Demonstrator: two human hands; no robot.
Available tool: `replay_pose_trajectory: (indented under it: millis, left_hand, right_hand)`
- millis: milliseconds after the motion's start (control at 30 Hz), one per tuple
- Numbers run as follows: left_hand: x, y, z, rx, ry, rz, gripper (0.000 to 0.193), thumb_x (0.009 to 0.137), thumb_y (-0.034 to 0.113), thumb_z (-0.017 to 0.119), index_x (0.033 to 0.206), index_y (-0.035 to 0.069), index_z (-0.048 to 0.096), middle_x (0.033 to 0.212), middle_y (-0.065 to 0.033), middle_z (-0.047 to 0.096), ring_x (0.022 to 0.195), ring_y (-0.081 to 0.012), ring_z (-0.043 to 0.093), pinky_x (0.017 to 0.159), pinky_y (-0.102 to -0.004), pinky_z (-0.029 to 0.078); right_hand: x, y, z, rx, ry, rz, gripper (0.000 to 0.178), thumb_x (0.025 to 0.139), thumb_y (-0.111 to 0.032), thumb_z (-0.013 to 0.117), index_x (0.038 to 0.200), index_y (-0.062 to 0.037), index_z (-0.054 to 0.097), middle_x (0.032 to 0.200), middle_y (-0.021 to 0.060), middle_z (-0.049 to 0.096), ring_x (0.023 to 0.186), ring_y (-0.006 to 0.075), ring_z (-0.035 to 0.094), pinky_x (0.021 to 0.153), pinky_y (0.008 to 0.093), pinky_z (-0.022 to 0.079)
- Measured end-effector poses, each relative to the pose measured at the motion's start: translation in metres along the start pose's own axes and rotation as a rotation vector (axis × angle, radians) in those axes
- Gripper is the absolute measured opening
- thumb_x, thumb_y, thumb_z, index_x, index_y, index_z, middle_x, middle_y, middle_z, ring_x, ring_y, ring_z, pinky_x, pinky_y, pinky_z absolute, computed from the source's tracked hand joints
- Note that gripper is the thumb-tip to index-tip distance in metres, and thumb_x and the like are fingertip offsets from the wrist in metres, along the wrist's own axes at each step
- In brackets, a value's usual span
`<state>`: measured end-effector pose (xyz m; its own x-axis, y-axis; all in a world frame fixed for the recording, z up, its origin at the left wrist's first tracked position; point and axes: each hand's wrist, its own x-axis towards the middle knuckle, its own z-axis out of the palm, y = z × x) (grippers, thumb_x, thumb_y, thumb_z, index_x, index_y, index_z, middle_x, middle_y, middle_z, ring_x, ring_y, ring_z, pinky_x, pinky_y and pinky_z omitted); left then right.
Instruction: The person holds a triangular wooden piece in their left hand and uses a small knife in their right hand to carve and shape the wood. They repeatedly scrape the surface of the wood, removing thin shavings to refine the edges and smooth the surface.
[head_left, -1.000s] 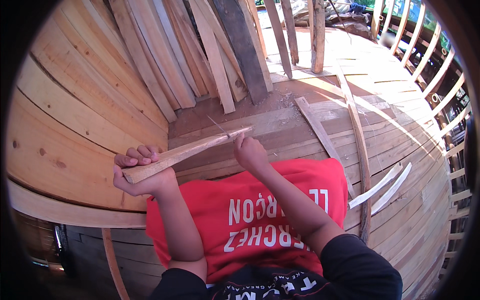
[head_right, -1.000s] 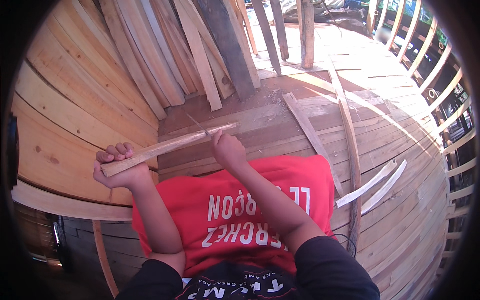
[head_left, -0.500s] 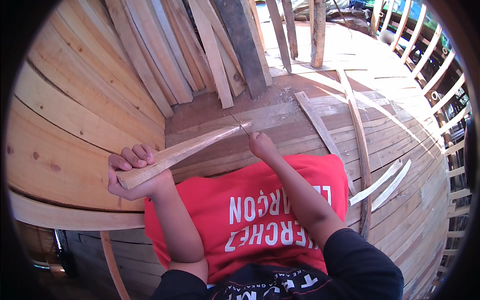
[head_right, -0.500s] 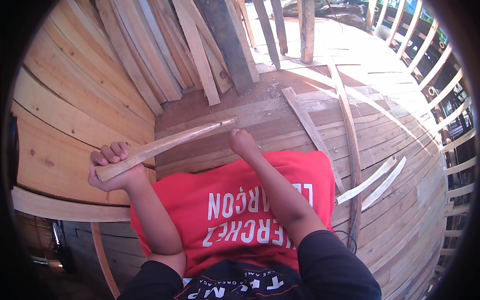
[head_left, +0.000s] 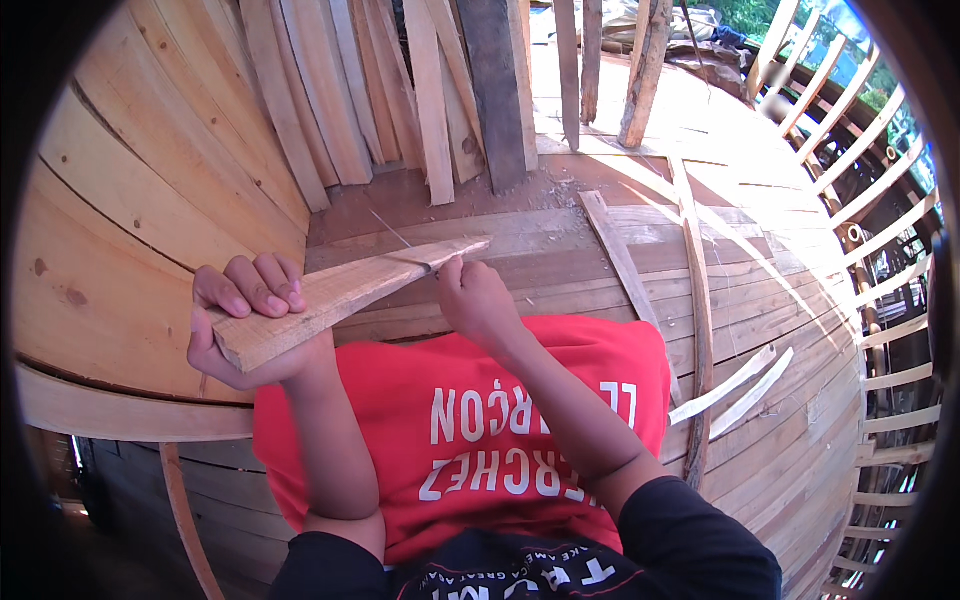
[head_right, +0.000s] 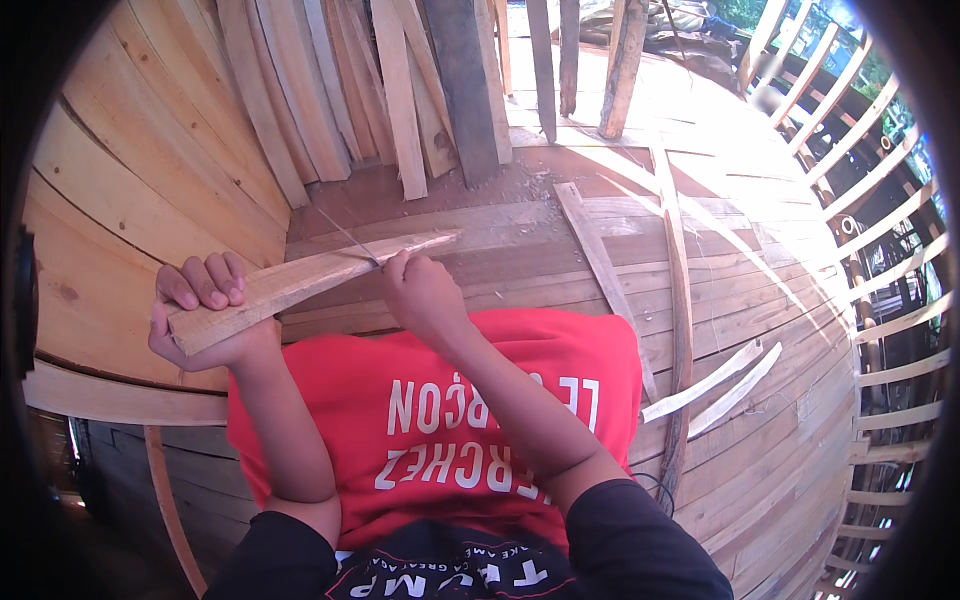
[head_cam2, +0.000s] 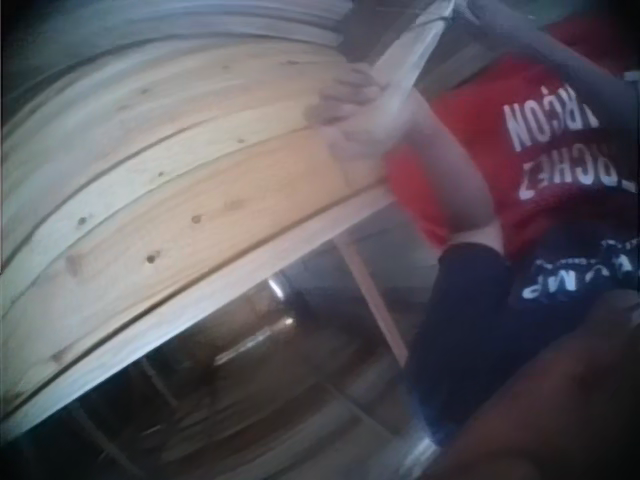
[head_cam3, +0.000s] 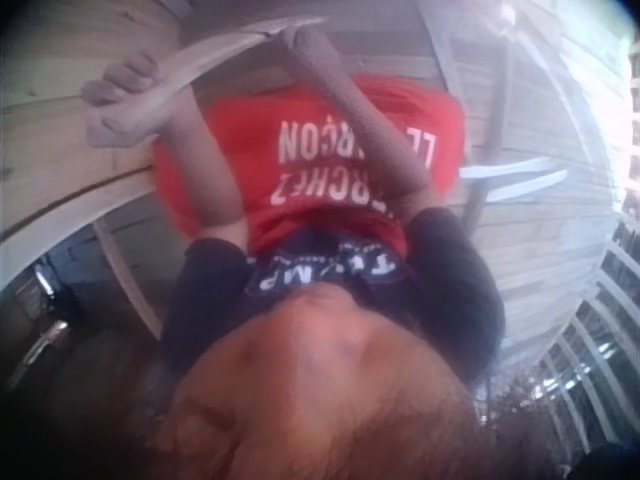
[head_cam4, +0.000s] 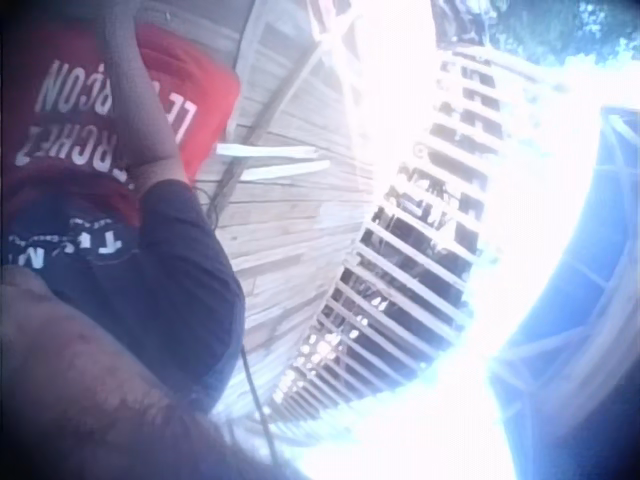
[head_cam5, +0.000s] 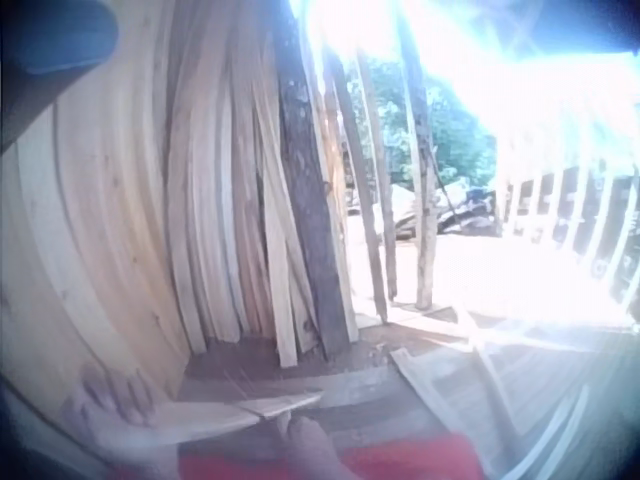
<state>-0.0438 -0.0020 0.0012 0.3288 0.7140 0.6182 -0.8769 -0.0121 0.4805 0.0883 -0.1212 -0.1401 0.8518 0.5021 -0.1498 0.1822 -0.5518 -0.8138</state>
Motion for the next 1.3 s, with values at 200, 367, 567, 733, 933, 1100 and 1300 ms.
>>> replay_pose_trajectory:
  millis: [200, 367, 567, 733, 933, 1100, 1300]
  left_hand:
    - [0.007, -0.006, 0.0, -0.048, 0.067, -0.035, 0.029, 0.084, 0.035, 0.039, 0.066, 0.013, 0.042, 0.05, -0.0036, 0.041, 0.042, -0.0143, 0.035, 0.046, -0.0271, 0.032]
    - [0.009, 0.001, -0.014, -0.013, 0.08, -0.008, 0.029, 0.084, 0.036, 0.039, 0.066, 0.013, 0.042, 0.05, -0.0037, 0.041, 0.042, -0.0142, 0.035, 0.047, -0.0271, 0.032]
    - [0.003, -0.01, 0.009, -0.073, -0.011, -0.03, 0.029, 0.085, 0.036, 0.039, 0.068, 0.013, 0.042, 0.051, -0.004, 0.041, 0.042, -0.0142, 0.034, 0.048, -0.0283, 0.033]
    - [0.0, -0.001, -0.01, -0.02, -0.043, 0.0, 0.029, 0.086, 0.035, 0.038, 0.068, 0.013, 0.041, 0.051, -0.0042, 0.042, 0.043, -0.0144, 0.034, 0.049, -0.0292, 0.034]
    - [0.009, -0.007, 0.002, -0.055, 0.069, -0.039, 0.03, 0.086, 0.036, 0.038, 0.066, 0.013, 0.039, 0.05, -0.0035, 0.039, 0.042, -0.0144, 0.032, 0.048, -0.0277, 0.033]
    - [0.007, 0.0, -0.012, 0.021, 0.153, -0.01, 0.03, 0.085, 0.036, 0.038, 0.065, 0.014, 0.038, 0.05, -0.003, 0.037, 0.044, -0.0145, 0.031, 0.047, -0.0273, 0.032]
    - [0.015, 0.0, -0.002, 0.065, 0.456, -0.036, 0.029, 0.081, 0.035, 0.04, 0.063, 0.014, 0.036, 0.05, -0.0023, 0.035, 0.045, -0.0144, 0.029, 0.049, -0.0275, 0.03]
  right_hand:
    - [0.049, 0.077, 0.002, 0.013, 0.109, 0.073, 0.06, 0.096, -0.038, 0.031, 0.084, 0.0089, 0.067, 0.089, 0.034, 0.064, 0.091, 0.0515, 0.061, 0.089, 0.0545, 0.045]
    - [-0.019, -0.027, -0.008, -0.039, -0.036, -0.02, 0.06, 0.096, -0.038, 0.03, 0.087, 0.008, 0.067, 0.091, 0.0334, 0.064, 0.094, 0.0513, 0.061, 0.09, 0.0542, 0.046]
    - [0.071, 0.139, -0.008, -0.089, 0.166, 0.176, 0.061, 0.097, -0.038, 0.029, 0.088, 0.0101, 0.066, 0.092, 0.0355, 0.063, 0.097, 0.0529, 0.059, 0.09, 0.0539, 0.046]
    - [-0.001, -0.021, -0.009, -0.053, -0.06, 0.03, 0.059, 0.096, -0.037, 0.031, 0.095, 0.0113, 0.064, 0.101, 0.0376, 0.06, 0.102, 0.0525, 0.057, 0.09, 0.0544, 0.045]
    - [0.067, 0.112, 0.007, -0.052, 0.176, 0.176, 0.056, 0.096, -0.034, 0.032, 0.087, 0.0117, 0.063, 0.095, 0.0381, 0.061, 0.098, 0.0537, 0.058, 0.09, 0.0547, 0.044]
    - [0.021, 0.017, 0.013, -0.024, 0.011, 0.022, 0.058, 0.096, -0.035, 0.031, 0.088, 0.0119, 0.064, 0.096, 0.0377, 0.061, 0.098, 0.0523, 0.059, 0.091, 0.0547, 0.044]
    - [0.045, 0.056, 0.019, -0.038, 0.202, 0.15, 0.059, 0.096, -0.036, 0.032, 0.083, 0.0103, 0.066, 0.093, 0.0369, 0.062, 0.096, 0.052, 0.06, 0.09, 0.0558, 0.045]
